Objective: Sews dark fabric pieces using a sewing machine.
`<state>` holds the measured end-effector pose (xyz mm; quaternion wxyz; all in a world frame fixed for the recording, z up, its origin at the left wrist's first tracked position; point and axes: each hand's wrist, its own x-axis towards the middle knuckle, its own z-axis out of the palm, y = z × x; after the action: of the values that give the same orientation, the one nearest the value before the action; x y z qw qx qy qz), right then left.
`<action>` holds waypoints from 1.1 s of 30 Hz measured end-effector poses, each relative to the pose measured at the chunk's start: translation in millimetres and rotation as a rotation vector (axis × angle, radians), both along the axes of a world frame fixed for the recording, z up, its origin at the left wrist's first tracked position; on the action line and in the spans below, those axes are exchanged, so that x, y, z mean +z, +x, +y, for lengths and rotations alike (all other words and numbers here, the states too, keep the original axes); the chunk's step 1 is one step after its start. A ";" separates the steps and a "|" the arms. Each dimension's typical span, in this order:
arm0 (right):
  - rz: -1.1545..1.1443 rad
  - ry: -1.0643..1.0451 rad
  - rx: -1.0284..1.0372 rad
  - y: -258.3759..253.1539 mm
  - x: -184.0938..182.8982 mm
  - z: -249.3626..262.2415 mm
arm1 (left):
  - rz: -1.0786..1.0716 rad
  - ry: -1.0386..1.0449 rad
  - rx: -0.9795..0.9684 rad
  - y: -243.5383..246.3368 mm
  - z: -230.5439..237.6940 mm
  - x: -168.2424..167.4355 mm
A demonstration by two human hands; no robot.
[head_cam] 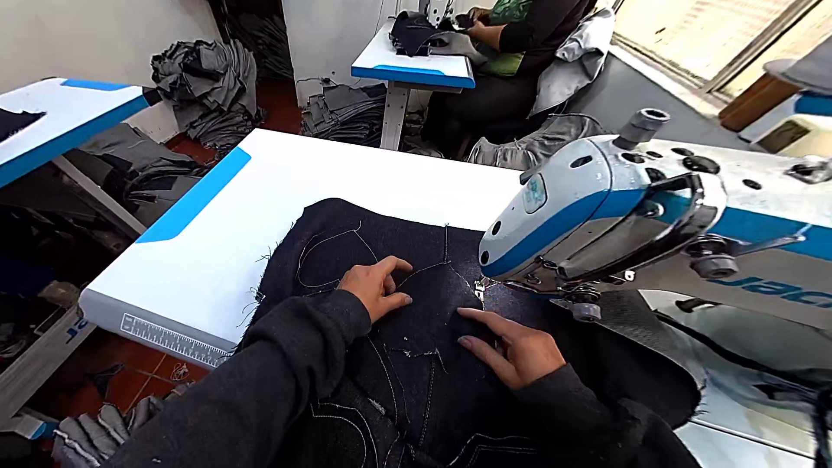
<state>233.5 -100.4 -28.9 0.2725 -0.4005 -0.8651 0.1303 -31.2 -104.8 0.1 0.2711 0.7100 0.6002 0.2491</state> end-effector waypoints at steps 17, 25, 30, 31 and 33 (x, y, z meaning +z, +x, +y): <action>0.048 0.086 -0.072 0.0 -12.7 4.0 | -0.107 0.196 -0.002 -9.2 -0.1 -15.5; 0.029 0.093 -0.105 -3.0 -11.8 2.8 | -0.080 0.207 0.028 -6.5 -0.3 -15.4; 0.025 0.088 -0.110 -4.7 -11.1 2.0 | -0.045 0.214 0.077 -3.3 -2.7 -14.2; 0.021 0.082 -0.108 -4.6 -11.1 1.8 | -0.014 0.250 0.086 -0.2 -4.7 -14.3; 0.017 0.080 -0.106 -4.4 -11.1 2.5 | 0.104 0.341 0.048 12.3 -9.9 -10.6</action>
<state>229.1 -97.9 -40.0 0.3025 -0.4335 -0.8447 0.0842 -18.8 -114.7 -10.5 0.1093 0.7433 0.5792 0.3164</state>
